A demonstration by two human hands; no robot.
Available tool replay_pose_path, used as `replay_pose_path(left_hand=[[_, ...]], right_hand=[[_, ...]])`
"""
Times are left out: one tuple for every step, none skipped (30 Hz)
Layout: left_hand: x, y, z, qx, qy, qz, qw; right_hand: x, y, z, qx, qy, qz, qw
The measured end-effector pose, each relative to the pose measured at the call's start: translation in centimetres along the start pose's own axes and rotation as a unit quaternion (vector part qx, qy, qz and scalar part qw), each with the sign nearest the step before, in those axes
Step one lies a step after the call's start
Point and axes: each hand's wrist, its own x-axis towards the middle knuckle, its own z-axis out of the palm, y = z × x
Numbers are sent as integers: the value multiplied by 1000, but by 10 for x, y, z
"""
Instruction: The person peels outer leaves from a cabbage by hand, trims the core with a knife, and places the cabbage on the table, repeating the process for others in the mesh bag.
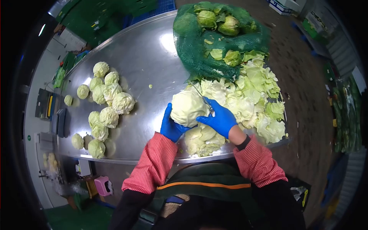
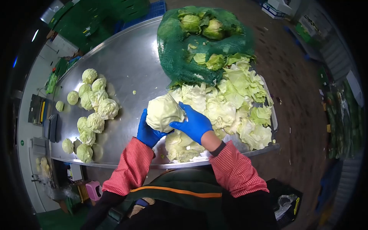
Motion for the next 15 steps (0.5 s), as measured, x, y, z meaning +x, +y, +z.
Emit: replay_pose_path(left_hand=[[-7,-2,-1,-70,4,-16,997],[-15,-4,-3,-141,8,-30,990],[-18,-4,-5,-158,23,-15,987],[-21,-2,-11,-166,18,0,986],[-25,0,-20,-177,15,16,984],[-30,2,-28,-187,12,32,982],[-37,8,-27,-139,76,57,986],[-45,12,-42,-108,107,74,986],[-56,17,-53,-140,157,104,972],[-69,22,-63,-168,204,130,956],[-79,28,-71,-195,247,151,937],[-84,32,-79,-220,287,170,917],[-84,34,-84,-244,327,187,894],[-77,33,-84,-267,368,204,867],[-66,27,-83,-218,397,169,876]], right_hand=[[-1,0,-6,-14,-31,23,999],[-2,3,-10,-30,-62,45,997],[-2,14,-7,-38,-32,18,999],[-1,20,-7,-52,-28,39,997],[-1,24,-8,-66,-28,60,996],[-2,26,-6,-80,-27,82,993],[-5,20,-5,-85,-15,79,993],[-10,19,3,-75,-25,45,996],[-17,20,15,-65,-31,13,997],[-25,22,26,-56,-32,-15,998],[-34,24,38,-108,-93,-59,988],[-43,24,48,-162,-151,-98,970],[-56,21,57,-181,-192,-112,958],[-64,18,62,-199,-234,-124,943],[-67,17,58,-207,-271,-111,933]])
